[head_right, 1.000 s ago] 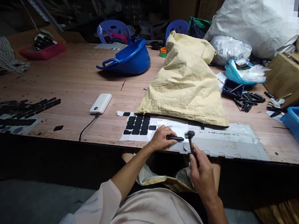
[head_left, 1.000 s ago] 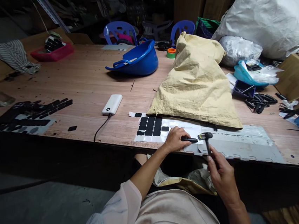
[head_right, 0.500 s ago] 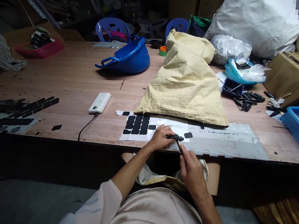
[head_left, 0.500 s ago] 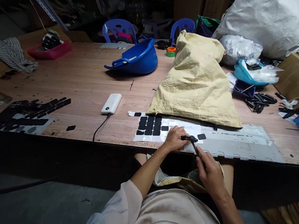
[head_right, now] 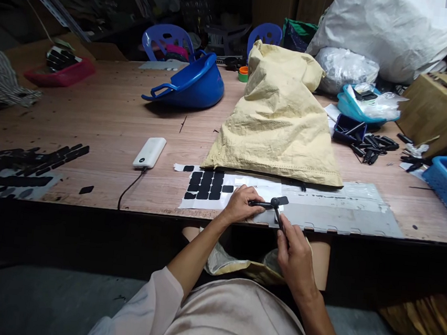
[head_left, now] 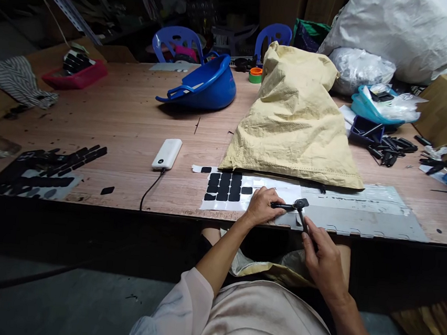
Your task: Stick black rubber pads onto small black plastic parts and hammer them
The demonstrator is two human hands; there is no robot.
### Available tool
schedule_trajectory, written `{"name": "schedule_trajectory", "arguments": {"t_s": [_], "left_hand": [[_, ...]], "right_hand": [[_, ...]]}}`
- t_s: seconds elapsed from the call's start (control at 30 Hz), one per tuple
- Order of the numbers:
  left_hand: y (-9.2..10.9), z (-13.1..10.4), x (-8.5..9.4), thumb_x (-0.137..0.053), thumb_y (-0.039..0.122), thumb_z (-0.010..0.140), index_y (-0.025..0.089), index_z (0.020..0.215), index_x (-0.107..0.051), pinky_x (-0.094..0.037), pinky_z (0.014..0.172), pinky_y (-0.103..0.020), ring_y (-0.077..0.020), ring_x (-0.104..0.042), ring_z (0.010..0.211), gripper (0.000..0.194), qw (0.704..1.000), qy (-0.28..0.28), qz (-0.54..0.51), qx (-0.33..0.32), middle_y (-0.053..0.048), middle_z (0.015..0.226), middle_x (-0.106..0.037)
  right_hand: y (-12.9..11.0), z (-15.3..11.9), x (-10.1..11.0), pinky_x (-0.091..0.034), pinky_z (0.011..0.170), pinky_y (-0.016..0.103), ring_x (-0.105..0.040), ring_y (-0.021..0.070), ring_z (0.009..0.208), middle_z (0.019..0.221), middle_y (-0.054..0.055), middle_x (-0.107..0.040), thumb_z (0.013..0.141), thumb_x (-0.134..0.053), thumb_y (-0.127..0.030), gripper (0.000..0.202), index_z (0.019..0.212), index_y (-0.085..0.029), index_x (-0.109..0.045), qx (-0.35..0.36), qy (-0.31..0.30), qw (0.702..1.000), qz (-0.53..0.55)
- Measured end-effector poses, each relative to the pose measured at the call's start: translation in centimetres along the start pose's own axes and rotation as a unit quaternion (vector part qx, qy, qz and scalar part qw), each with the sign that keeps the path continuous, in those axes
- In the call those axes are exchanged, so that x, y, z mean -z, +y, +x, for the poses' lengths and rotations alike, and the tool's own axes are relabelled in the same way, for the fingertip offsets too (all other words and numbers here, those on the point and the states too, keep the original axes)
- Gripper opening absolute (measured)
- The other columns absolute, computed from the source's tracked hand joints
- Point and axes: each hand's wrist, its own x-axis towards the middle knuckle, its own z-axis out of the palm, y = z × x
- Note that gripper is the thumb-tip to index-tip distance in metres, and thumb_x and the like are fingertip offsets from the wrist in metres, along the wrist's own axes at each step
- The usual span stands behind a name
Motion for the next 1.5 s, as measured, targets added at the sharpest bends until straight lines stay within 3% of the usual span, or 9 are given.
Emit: {"name": "schedule_trajectory", "arguments": {"t_s": [0.23, 0.43, 0.6, 0.8, 1.0, 1.23, 1.4, 1.5], "left_hand": [[0.2, -0.2, 0.2, -0.088, 0.029, 0.078, 0.028, 0.095, -0.084, -0.047, 0.093, -0.038, -0.0239, -0.062, 0.096, 0.017, 1.000, 0.002, 0.006, -0.001, -0.002, 0.092, -0.074], [0.2, -0.3, 0.1, -0.088, 0.033, 0.078, 0.027, 0.094, -0.084, -0.048, 0.092, -0.038, -0.0251, -0.061, 0.097, 0.018, 1.000, 0.004, 0.015, -0.009, -0.003, 0.092, -0.073], [0.1, -0.3, 0.0, -0.090, 0.032, 0.077, 0.026, 0.095, -0.084, -0.046, 0.093, -0.038, -0.0243, -0.061, 0.096, 0.020, 1.000, 0.002, 0.019, -0.014, -0.003, 0.093, -0.073], [0.2, -1.0, 0.6, -0.092, 0.032, 0.075, 0.029, 0.093, -0.086, -0.043, 0.099, -0.040, -0.0234, -0.058, 0.098, 0.019, 0.998, -0.030, 0.016, -0.051, -0.003, 0.096, -0.073], [0.6, -3.9, 0.5, -0.096, 0.037, 0.073, 0.033, 0.091, -0.087, -0.038, 0.111, -0.044, -0.0280, -0.057, 0.120, 0.021, 0.986, -0.092, 0.006, -0.139, -0.004, 0.123, -0.071], [0.5, -6.2, -0.5, -0.095, 0.034, 0.074, 0.027, 0.097, -0.085, -0.035, 0.116, -0.051, -0.0352, -0.049, 0.137, 0.026, 0.975, -0.084, 0.067, -0.192, -0.009, 0.148, -0.059], [0.9, -5.9, -0.8, -0.094, 0.037, 0.073, 0.025, 0.094, -0.083, -0.042, 0.109, -0.047, -0.0317, -0.055, 0.128, 0.027, 0.982, -0.052, 0.048, -0.173, -0.009, 0.138, -0.065], [2.3, -4.0, -1.0, -0.087, 0.037, 0.082, 0.025, 0.097, -0.082, -0.046, 0.100, -0.043, -0.0274, -0.059, 0.115, 0.020, 0.990, -0.017, 0.046, -0.132, -0.008, 0.121, -0.072]], "right_hand": [[1.7, 1.6, 3.5, -0.054, 0.086, 0.034, -0.066, 0.0209, 0.091, 0.100, 0.008, -0.071, 0.100, -0.050, -0.039, 0.046, 0.137, -0.022, -0.070, -0.102, 0.044, 0.989, -0.100], [5.4, 1.8, 6.4, -0.048, 0.076, 0.036, -0.060, 0.0239, 0.088, 0.104, 0.011, -0.067, 0.094, -0.050, -0.039, 0.049, 0.133, -0.023, -0.075, -0.235, 0.073, 0.939, -0.241], [5.8, 2.2, 7.1, -0.046, 0.075, 0.037, -0.058, 0.0231, 0.084, 0.110, 0.013, -0.065, 0.095, -0.048, -0.039, 0.051, 0.136, -0.024, -0.075, -0.319, 0.077, 0.912, -0.247], [5.9, 2.3, 6.9, -0.047, 0.077, 0.037, -0.059, 0.0232, 0.086, 0.107, 0.012, -0.068, 0.096, -0.049, -0.040, 0.052, 0.142, -0.027, -0.071, -0.327, 0.071, 0.916, -0.222], [6.4, 1.9, 6.8, -0.047, 0.078, 0.037, -0.060, 0.0232, 0.086, 0.108, 0.013, -0.069, 0.096, -0.049, -0.039, 0.053, 0.143, -0.025, -0.070, -0.317, 0.073, 0.919, -0.220], [6.1, 2.1, 6.7, -0.047, 0.079, 0.036, -0.061, 0.0242, 0.091, 0.113, 0.011, -0.069, 0.097, -0.049, -0.039, 0.053, 0.146, -0.029, -0.067, -0.349, 0.057, 0.907, -0.228], [6.3, 2.0, 6.7, -0.048, 0.078, 0.035, -0.062, 0.0238, 0.091, 0.112, 0.011, -0.068, 0.098, -0.050, -0.040, 0.053, 0.146, -0.029, -0.067, -0.346, 0.055, 0.906, -0.238], [6.3, 2.0, 6.7, -0.047, 0.076, 0.035, -0.062, 0.0239, 0.089, 0.113, 0.012, -0.068, 0.098, -0.049, -0.041, 0.053, 0.147, -0.030, -0.067, -0.347, 0.052, 0.906, -0.238]]}}
